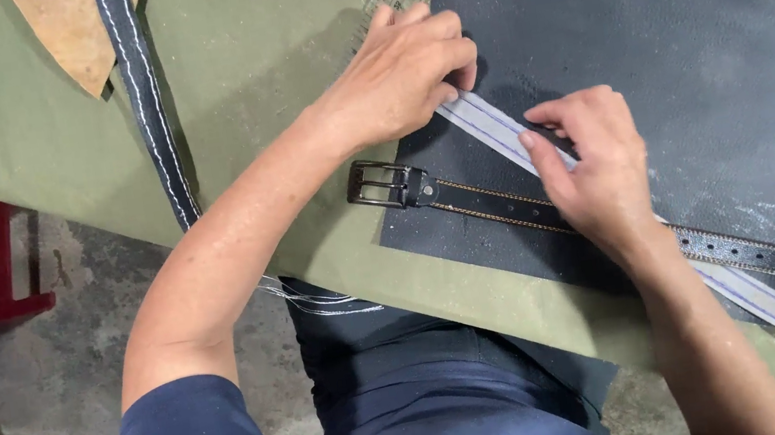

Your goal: Measuring and marking leather material with a ruler and pen, followed by inspecting a leather belt.

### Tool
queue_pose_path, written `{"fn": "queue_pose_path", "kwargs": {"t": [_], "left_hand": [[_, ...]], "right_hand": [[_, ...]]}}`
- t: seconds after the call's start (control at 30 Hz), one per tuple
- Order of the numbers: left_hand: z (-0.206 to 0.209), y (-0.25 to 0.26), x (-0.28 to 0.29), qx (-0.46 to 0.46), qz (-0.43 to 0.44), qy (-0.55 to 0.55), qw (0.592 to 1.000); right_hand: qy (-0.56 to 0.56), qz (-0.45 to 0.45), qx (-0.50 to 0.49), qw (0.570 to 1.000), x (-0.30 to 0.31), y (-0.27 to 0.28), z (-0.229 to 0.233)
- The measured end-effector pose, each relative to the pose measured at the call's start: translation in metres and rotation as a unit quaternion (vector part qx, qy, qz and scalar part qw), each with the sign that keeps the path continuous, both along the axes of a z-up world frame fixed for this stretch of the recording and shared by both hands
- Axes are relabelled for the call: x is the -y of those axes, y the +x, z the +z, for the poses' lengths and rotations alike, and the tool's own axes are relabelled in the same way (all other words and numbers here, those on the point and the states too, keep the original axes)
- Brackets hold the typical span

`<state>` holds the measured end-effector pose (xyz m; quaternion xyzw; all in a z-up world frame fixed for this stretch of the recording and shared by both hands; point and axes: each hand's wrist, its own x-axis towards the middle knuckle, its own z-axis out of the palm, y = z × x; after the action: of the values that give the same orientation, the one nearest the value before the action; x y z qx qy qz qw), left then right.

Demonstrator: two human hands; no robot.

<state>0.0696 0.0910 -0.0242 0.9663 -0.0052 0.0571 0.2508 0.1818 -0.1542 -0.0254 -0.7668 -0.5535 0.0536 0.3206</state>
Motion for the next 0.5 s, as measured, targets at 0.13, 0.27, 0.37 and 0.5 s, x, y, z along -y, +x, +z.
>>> {"fn": "queue_pose_path", "kwargs": {"t": [0.13, 0.27, 0.37, 0.5], "left_hand": [[-0.012, -0.004, -0.002, 0.115, -0.011, 0.020, 0.993], [-0.016, -0.009, -0.001, 0.180, -0.025, 0.037, 0.983], [-0.016, -0.009, 0.000, 0.208, -0.046, 0.047, 0.976], [-0.020, -0.010, 0.000, 0.246, -0.068, 0.108, 0.961]], "right_hand": [[0.015, -0.006, 0.076, 0.997, -0.019, -0.010, -0.012], [0.019, -0.010, 0.090, 0.996, -0.021, -0.011, -0.016], [0.045, 0.001, 0.092, 0.995, -0.022, -0.010, -0.019], [0.055, 0.023, 0.094, 0.994, -0.022, -0.010, -0.021]]}}
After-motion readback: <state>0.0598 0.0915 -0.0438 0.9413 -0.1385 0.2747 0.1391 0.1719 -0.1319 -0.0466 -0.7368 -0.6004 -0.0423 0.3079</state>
